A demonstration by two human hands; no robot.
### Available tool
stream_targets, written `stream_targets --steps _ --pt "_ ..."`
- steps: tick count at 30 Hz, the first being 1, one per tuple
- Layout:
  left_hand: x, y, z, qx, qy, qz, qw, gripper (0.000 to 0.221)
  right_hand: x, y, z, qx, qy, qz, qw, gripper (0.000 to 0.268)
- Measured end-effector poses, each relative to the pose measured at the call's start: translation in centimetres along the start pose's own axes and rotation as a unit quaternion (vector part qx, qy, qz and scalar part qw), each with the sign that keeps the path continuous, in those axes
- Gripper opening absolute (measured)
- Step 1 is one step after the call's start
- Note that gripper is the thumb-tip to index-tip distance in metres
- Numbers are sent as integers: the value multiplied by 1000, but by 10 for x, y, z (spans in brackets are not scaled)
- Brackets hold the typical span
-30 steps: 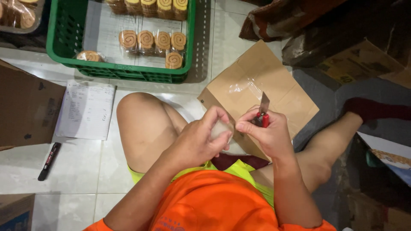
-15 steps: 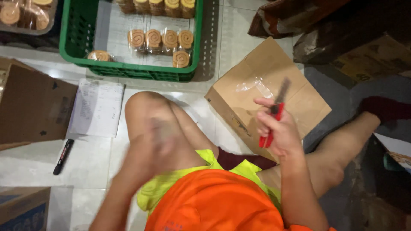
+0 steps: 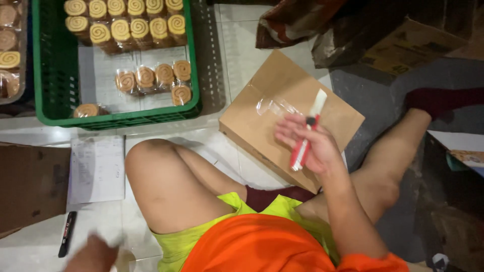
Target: Assembling and taping cardboard boxes for packaging while sitting on the floor
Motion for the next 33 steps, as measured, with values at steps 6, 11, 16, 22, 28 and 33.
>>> stream_targets --steps 6,11,16,22,28,33 --pt "272 -233 -298 -604 -243 272 708 76 -59 44 -25 -5 72 119 990 47" --pt "190 -359 -336 -606 -150 537 568 92 40 111 -3 63 141 -36 987 44" --pt "191 -356 -328 -582 -111 570 569 97 56 134 13 178 105 -61 976 39" --pt "186 -344 -310 -570 -9 558 603 101 38 160 41 150 62 -63 985 26" --pt "212 -381 -337 -737 -130 336 572 113 141 50 125 425 -402 -301 753 28" --pt "210 -472 -328 -890 -87 224 389 108 108 -2 69 369 -646 -400 535 66"
Point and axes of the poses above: each hand's wrist, its own y-axis towards the middle knuckle, its own x-axis out of the back of the hand, z = x × y, the point moved 7 cm from there along y, towards the middle knuckle, and after that the axes turned 6 degrees about -z, right-handed, at the moved point
